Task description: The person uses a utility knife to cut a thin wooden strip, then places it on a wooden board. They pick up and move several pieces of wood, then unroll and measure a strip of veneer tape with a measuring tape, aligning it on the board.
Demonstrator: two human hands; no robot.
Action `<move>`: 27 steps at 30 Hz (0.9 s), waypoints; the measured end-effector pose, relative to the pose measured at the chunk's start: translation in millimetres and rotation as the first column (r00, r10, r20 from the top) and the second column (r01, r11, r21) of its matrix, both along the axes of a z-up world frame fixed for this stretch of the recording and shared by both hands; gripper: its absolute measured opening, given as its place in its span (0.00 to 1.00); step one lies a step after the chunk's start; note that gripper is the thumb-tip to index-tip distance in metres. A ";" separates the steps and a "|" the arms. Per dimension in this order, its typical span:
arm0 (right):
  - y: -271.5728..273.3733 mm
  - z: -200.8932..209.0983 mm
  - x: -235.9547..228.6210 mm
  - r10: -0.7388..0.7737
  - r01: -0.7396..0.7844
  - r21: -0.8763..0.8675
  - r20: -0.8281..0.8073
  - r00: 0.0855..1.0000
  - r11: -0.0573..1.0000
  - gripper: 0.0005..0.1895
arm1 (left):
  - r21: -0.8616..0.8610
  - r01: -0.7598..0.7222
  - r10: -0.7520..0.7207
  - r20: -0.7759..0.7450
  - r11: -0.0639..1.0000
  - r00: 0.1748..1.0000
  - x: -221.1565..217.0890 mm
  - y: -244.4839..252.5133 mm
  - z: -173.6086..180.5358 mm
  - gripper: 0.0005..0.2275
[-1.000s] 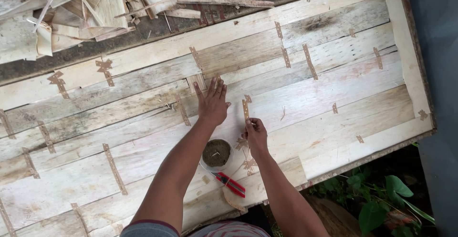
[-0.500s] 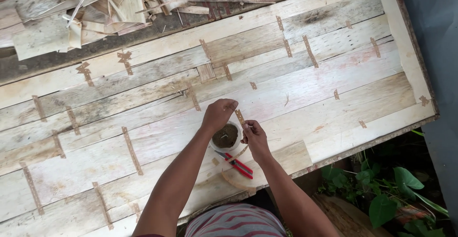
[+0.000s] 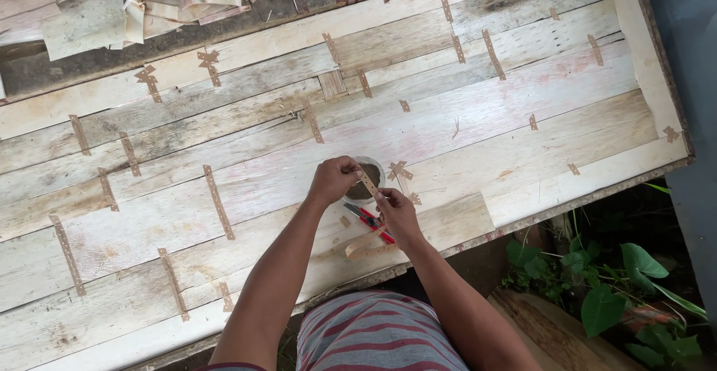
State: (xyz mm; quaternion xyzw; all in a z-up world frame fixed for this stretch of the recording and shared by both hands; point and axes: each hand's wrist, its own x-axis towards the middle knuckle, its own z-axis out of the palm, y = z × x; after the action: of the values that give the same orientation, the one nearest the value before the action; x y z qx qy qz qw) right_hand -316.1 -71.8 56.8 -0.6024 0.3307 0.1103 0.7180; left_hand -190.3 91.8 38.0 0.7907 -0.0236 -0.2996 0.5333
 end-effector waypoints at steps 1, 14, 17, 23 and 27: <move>1.1 7.4 -2.7 -0.002 0.002 0.003 -0.006 1.000 1.000 0.13 | 0.003 0.002 -0.002 -0.006 1.000 1.000 -1.9 1.4 4.7 0.07; 20.0 18.9 -19.1 -0.118 0.131 0.072 -0.162 0.980 0.989 0.27 | 0.228 -0.003 -0.036 0.170 0.974 0.985 -12.2 2.9 27.2 0.06; 12.4 7.8 -19.5 -0.091 0.098 0.031 -0.165 0.982 0.995 0.18 | 0.296 -0.023 -0.051 0.239 0.955 0.970 -5.1 -3.3 16.9 0.06; 3.6 0.5 0.2 0.014 -0.063 -0.223 -0.212 0.977 0.973 0.16 | 0.574 -0.061 -0.155 0.321 0.817 0.934 18.1 -15.8 -7.4 0.09; 2.7 -1.3 9.0 -0.011 -0.092 -0.320 -0.308 0.951 0.943 0.18 | 0.573 -0.159 -0.078 0.366 0.804 0.927 6.0 -17.1 59.4 0.22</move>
State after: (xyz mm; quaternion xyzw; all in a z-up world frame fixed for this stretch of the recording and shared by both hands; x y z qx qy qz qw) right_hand -307.1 -69.1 55.5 -0.6967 0.4388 0.1598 0.5445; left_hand -184.4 74.7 97.4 0.9597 -0.0121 -0.1251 0.2515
